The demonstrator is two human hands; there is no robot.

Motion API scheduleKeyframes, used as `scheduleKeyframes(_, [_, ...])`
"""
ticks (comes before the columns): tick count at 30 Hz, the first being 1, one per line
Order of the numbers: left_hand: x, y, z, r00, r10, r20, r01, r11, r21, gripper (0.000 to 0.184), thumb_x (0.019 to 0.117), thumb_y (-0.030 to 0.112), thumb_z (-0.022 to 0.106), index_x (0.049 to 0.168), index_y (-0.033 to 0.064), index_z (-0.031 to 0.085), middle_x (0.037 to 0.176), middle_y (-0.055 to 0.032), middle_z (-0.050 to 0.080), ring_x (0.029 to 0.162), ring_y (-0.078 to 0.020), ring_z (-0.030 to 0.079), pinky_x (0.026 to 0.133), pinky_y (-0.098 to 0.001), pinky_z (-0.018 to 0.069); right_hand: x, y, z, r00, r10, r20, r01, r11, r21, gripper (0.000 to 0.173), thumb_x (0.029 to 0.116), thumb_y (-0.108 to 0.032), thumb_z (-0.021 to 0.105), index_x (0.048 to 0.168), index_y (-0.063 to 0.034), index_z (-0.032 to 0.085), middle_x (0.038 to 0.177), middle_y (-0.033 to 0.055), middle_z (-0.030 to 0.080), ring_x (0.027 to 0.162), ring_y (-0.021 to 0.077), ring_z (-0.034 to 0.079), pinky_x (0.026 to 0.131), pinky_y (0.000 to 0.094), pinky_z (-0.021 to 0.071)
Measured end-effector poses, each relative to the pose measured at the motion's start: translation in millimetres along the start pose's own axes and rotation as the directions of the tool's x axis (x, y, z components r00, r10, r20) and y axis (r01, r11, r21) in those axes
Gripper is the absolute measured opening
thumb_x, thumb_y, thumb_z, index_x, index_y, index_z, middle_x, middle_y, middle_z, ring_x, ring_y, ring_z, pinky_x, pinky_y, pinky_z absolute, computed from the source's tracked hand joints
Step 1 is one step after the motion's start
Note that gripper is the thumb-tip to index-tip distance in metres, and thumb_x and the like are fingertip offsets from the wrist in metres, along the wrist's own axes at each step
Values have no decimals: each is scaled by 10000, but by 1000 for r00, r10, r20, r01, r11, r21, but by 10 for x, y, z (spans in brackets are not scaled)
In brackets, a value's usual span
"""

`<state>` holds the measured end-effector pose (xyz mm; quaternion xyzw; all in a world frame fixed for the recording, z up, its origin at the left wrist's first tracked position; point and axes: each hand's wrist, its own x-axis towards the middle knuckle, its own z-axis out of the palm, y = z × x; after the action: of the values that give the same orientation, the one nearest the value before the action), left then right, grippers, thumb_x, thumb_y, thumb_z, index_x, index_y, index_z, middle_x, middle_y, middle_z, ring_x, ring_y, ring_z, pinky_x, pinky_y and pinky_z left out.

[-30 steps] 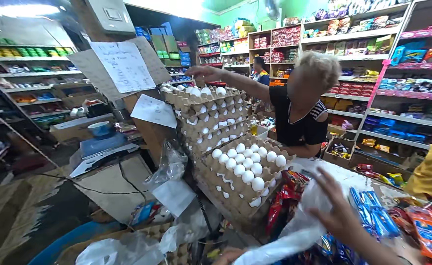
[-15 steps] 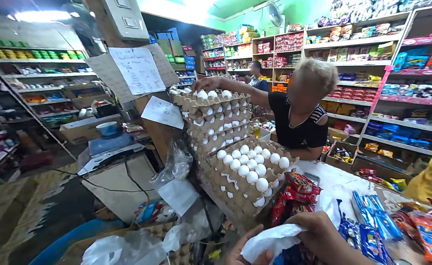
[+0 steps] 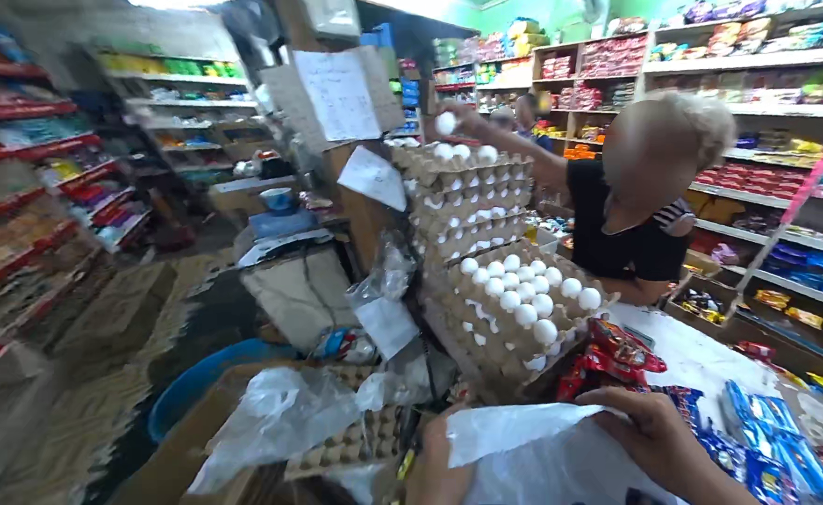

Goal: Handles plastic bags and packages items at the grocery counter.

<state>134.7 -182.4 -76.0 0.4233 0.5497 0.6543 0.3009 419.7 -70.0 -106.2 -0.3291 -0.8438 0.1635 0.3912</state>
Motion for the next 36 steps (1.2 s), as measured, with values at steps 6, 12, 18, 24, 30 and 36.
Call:
scheduleKeyframes(6, [288, -362, 193, 915, 230, 331, -63, 892, -447, 862, 924, 106, 677, 1611, -12, 170, 1615, -151, 369, 1427, -183, 448, 1128, -334, 448, 958, -374, 592, 988, -85, 130, 61, 982, 180, 332, 925, 13, 575, 1091, -201, 767, 1133, -49, 732, 1048, 105, 691, 905, 341, 609])
scheduleKeyframes(12, [822, -881, -531, 983, 64, -171, -127, 913, -387, 330, 1036, 44, 455, 1321, -42, 596, 1217, -96, 693, 1112, -99, 651, 990, -284, 541, 2643, -743, 1445, 905, -41, 423, -47, 980, 194, 158, 960, -151, 651, 1049, -135, 781, 998, -9, 756, 902, 107, 710, 801, 354, 608])
scheduleKeyframes(18, [1724, -1250, -1280, 823, -205, -530, 14, 939, -342, 329, 1084, 53, 385, 1351, -102, 496, 1240, -201, 615, 1097, -160, 599, 948, -291, 516, 4366, 156, 2722, 944, 255, 208, -178, 927, -331, 262, 913, -219, 671, 1139, -114, 752, 1183, 177, 708, 1142, 378, 652, 973, 614, 505])
scheduleKeyframes(24, [3103, -1321, -1672, 808, 83, -584, -226, 958, -176, 426, 984, 133, 587, 1364, -48, 522, 1167, -159, 661, 1010, -193, 654, 866, -386, 564, 4861, 913, 3400, 918, 345, 198, -272, 908, -320, 248, 918, -256, 676, 1136, -159, 746, 1145, 151, 718, 1044, 334, 692, 889, 573, 560])
scheduleKeyframes(30, [4139, -1626, -1606, 901, 307, -307, -199, 920, 338, 892, 789, 302, 871, 1481, -51, 433, 1464, -216, 525, 1349, -273, 528, 1147, -400, 436, 4854, 683, 3534, 893, 365, 263, -221, 865, -451, 379, 881, -353, 707, 1149, -86, 732, 1188, 201, 696, 1131, 399, 649, 943, 635, 506])
scheduleKeyframes(36, [4240, -1870, -1547, 980, 190, 67, -182, 696, 695, 367, 975, 226, 656, 1233, -34, 667, 1158, -252, 695, 1142, -408, 653, 1013, -588, 484, 4588, 145, 3296, 910, 40, -412, -69, 996, -56, 193, 870, -197, 726, 877, -5, 714, 1098, 193, 688, 1057, 337, 652, 901, 491, 542])
